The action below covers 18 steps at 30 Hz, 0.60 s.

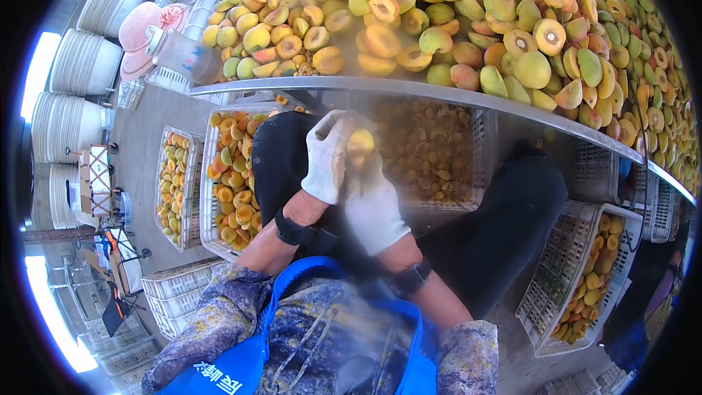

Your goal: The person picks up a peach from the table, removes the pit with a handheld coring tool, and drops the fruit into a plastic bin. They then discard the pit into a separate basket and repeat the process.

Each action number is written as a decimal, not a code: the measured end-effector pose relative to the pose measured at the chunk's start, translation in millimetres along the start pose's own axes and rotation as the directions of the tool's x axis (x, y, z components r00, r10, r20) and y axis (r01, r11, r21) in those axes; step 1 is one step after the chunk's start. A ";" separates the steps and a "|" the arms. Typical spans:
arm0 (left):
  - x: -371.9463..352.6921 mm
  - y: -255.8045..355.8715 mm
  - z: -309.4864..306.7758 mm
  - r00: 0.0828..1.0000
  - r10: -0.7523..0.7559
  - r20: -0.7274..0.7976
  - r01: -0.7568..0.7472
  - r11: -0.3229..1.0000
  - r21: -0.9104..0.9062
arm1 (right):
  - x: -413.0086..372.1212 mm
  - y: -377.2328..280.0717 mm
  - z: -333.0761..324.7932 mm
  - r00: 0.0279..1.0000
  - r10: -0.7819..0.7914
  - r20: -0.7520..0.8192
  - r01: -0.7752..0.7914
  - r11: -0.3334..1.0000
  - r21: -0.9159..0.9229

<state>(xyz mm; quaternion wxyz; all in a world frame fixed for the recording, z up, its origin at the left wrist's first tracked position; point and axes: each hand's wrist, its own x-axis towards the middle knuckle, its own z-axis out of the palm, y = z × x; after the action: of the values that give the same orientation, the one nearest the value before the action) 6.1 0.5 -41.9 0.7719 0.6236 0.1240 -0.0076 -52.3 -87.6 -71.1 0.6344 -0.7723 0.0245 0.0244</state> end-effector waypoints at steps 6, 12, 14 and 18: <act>-2.5 1.4 -5.3 0.998 0.045 0.040 -0.047 0.997 0.057 | -0.6 -0.7 -1.2 0.996 0.042 0.084 -0.054 0.988 0.147; 3.8 1.6 -6.1 1.000 0.003 0.030 -0.004 0.999 0.050 | 3.3 -16.1 -15.0 0.921 0.274 0.277 -0.367 0.849 0.379; 3.4 2.3 -3.9 0.999 0.003 0.041 -0.007 0.996 0.090 | 2.7 -16.5 -14.3 0.925 0.275 0.263 -0.358 0.861 0.360; 2.9 1.3 1.5 0.999 0.038 0.034 -0.032 0.987 -0.154 | 6.3 -11.6 -10.0 0.975 0.150 0.162 -0.180 0.966 0.186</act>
<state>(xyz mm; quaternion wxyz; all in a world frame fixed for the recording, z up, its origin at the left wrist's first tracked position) 9.5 -0.2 -40.9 0.8198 0.5640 0.0988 0.0040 -45.2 -95.2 -58.3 0.7043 -0.6963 0.0446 0.1312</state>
